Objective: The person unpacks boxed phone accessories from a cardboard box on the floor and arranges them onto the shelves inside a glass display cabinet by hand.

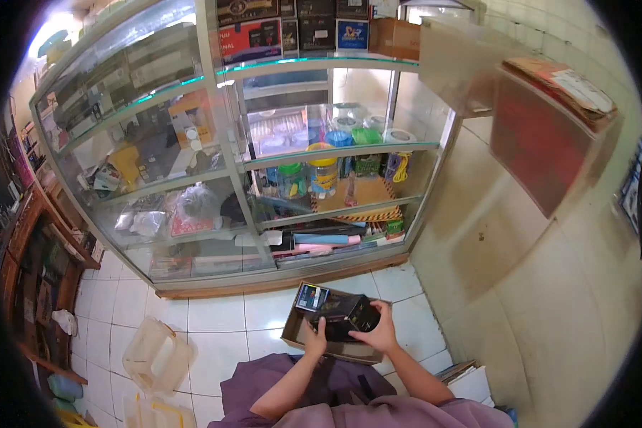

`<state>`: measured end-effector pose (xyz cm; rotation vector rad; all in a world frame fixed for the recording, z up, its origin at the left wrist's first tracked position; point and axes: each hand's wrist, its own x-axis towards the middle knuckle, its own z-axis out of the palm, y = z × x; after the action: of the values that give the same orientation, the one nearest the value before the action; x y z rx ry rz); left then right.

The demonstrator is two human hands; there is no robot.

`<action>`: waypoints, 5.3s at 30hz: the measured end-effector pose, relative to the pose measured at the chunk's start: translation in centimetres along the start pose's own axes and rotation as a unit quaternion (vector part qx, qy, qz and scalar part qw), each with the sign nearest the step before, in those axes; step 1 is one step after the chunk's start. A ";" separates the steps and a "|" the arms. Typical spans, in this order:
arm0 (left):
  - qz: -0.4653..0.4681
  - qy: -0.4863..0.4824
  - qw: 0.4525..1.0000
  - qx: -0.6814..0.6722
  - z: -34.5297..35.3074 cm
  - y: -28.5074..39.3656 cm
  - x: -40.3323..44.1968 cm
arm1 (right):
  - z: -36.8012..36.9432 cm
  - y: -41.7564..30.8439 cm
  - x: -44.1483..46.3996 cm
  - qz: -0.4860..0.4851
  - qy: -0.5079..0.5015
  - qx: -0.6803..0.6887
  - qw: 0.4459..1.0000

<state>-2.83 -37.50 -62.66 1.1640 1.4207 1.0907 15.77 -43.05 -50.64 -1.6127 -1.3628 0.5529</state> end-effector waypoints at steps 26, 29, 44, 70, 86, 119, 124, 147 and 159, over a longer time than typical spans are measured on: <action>0.591 0.059 0.801 -0.075 0.6 60.5 18.7 | -14.8 -31.3 40.6 -0.407 0.290 0.093 0.861; 0.582 0.114 0.805 -0.016 0.7 61.2 20.0 | -14.7 -32.3 42.2 -0.424 0.281 0.107 0.855; 0.569 0.230 0.773 0.161 -3.8 62.1 25.3 | -13.1 -32.0 46.4 -0.394 0.311 -0.115 0.857; 0.352 0.386 0.800 0.294 -1.9 64.3 25.7 | -12.3 -33.9 45.9 -0.221 0.273 -0.307 0.884; 0.523 0.154 0.810 0.214 -4.4 32.0 14.1 | -3.4 -10.8 21.0 -0.296 0.272 -0.168 0.900; -0.457 -0.129 0.814 -0.335 3.5 -10.6 9.3 | 12.0 10.4 5.0 -0.032 -0.078 -0.163 0.983; -0.277 -0.105 0.936 -0.188 1.9 -7.2 8.1 | 6.7 5.7 4.9 0.088 -0.008 -0.063 0.994; 0.594 -0.005 0.800 -0.087 -5.6 53.4 11.8 | -12.6 -29.1 29.1 -0.399 0.181 0.267 0.859; 0.635 0.059 0.768 -0.055 -2.4 65.0 22.9 | -13.7 -35.1 44.9 -0.442 0.317 0.187 0.818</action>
<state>1.15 -5.70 -1.63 2.0483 0.4438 2.1269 21.46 -7.37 -4.47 -0.5993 -1.2012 -0.2688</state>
